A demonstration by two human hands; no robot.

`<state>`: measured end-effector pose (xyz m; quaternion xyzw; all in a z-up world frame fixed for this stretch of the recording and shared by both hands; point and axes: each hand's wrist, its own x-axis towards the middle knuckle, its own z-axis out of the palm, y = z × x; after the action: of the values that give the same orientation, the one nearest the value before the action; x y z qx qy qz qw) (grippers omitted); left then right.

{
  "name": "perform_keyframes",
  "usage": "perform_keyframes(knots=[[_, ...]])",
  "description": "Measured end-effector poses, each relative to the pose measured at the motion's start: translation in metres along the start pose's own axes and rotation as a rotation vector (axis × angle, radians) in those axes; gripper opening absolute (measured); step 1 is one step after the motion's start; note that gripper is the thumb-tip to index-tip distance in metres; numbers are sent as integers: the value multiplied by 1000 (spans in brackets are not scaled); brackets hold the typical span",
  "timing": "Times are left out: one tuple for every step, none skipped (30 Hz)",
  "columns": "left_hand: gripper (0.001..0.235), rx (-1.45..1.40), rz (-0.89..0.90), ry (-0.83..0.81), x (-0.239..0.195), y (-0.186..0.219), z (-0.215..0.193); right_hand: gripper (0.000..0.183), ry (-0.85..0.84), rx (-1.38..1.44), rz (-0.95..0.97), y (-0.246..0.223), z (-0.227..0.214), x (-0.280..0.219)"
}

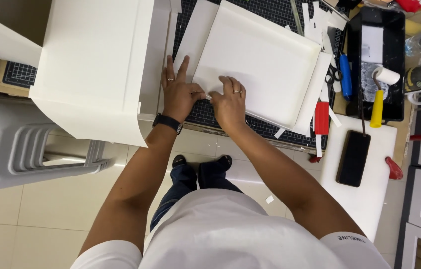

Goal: Applying adhesive to the edges of a white box using a roller and spatula, then folding and pressing the edges to secure them.

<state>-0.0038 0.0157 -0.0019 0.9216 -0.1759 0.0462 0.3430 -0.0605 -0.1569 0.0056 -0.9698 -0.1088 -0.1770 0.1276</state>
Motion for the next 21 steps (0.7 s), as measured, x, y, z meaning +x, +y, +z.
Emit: perform_keyframes(knots=[[14,3,-1,7,1,1,-1,13,3,1,-6,2,6,-1],[16,69,6,11,1,1,-1,11,16,1,-12,5,12,-2],[17,135,12,8,-1,2,-1,10,24,2,-14,6,18,-6],[17,137,9,9,-5,-2,-3,10,23,4,-16,5,22,-7],[19,138,-2,5,-6,-5,-4,11,7,4,-28,7,25,-7],[21,138,-14,1,-8,-8,-4,12,-10,4,-40,8,28,-8],[21,138,-20,-3,-8,-6,-5,12,-16,8,-40,6,28,-9],[16,176,-20,-6,-8,-4,-5,12,-26,-20,-54,3,27,-11],[12,215,-14,1,-1,-3,-7,13,-25,-53,-73,3,26,-5],[12,216,-15,7,2,-1,-7,13,-21,-54,-78,4,30,-3],[12,264,-17,-19,3,0,-7,13,-21,-72,-86,4,35,-4],[12,313,-20,-45,4,2,-6,13,-21,-89,-95,4,39,-5],[12,314,-17,-48,2,3,-7,13,-21,-89,-91,1,32,-6],[12,342,3,-62,1,4,-8,16,-29,-70,-84,-2,25,-6],[12,368,26,-77,0,6,-8,18,-37,-55,-76,-4,17,-7],[12,366,31,-79,-3,4,-8,18,-36,-58,-71,-2,9,-14],[21,325,75,-56,-5,2,-8,33,-44,-1,-31,0,1,-20],[32,283,118,-34,-6,0,-8,49,-51,55,9,3,-6,-25],[32,280,124,-38,-6,-1,-6,49,-50,52,15,14,-17,-39],[29,230,194,19,-6,-2,-4,50,26,77,18,25,-28,-53],[26,178,265,75,-7,-3,-2,51,102,101,21,36,-40,-68]])
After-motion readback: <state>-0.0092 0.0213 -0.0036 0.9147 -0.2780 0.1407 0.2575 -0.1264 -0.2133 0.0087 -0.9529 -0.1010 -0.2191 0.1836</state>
